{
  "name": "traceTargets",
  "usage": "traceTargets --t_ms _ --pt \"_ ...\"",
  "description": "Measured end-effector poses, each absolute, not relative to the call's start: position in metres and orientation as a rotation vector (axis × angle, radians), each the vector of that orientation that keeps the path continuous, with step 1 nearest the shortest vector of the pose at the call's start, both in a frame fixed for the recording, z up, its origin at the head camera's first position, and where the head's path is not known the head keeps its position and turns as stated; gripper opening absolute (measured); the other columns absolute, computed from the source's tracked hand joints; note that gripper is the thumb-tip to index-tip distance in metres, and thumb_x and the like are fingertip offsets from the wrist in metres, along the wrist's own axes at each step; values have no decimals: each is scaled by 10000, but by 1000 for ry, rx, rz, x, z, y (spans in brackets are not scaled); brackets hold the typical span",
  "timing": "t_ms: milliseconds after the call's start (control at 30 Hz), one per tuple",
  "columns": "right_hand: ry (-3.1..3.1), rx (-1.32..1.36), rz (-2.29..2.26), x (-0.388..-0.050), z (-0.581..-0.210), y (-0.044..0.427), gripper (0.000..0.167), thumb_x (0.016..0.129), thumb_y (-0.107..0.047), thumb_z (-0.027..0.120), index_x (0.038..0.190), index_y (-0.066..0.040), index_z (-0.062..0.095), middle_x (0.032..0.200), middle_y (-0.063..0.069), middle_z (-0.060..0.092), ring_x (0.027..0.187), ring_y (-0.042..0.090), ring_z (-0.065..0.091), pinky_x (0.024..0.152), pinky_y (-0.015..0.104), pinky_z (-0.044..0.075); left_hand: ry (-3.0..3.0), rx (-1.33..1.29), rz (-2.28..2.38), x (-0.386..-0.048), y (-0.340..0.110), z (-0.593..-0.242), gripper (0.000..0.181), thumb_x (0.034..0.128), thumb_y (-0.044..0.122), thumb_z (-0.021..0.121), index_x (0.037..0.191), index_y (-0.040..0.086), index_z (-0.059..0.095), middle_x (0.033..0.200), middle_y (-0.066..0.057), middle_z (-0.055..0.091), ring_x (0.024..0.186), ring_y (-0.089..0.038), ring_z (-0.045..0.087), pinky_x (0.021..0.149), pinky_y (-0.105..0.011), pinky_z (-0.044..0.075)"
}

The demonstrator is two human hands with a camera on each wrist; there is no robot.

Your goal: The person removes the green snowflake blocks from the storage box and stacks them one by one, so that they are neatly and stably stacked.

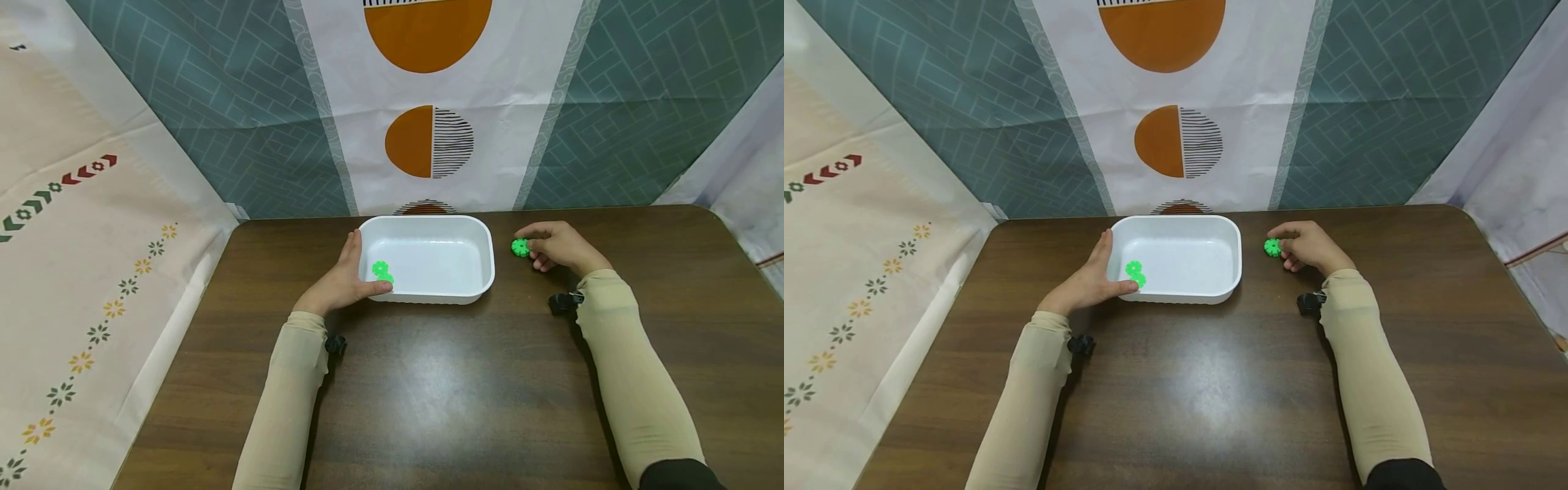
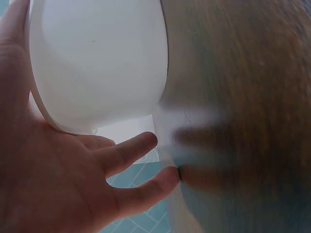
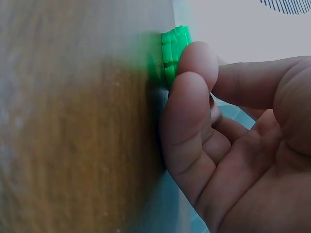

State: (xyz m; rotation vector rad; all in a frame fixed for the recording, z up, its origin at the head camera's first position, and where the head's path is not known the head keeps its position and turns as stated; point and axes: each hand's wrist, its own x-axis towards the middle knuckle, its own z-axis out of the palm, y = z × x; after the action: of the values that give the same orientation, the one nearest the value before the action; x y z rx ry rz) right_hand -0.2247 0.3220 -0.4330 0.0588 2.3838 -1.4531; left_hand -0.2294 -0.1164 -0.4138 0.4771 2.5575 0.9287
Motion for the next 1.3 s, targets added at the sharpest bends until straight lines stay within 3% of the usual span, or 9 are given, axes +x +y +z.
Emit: traceTargets --t_ms 1300 --pt "2396 63 -1432 -223 -433 321 370 1047 -66 529 1407 19 537 856 158 599 635 198 616 614 348 568 2559 482 923 -230 -116 -415 1314 825 575 779 1591 136 -194 1670 -114 -170 1527 -300 7 1184 -480 195"
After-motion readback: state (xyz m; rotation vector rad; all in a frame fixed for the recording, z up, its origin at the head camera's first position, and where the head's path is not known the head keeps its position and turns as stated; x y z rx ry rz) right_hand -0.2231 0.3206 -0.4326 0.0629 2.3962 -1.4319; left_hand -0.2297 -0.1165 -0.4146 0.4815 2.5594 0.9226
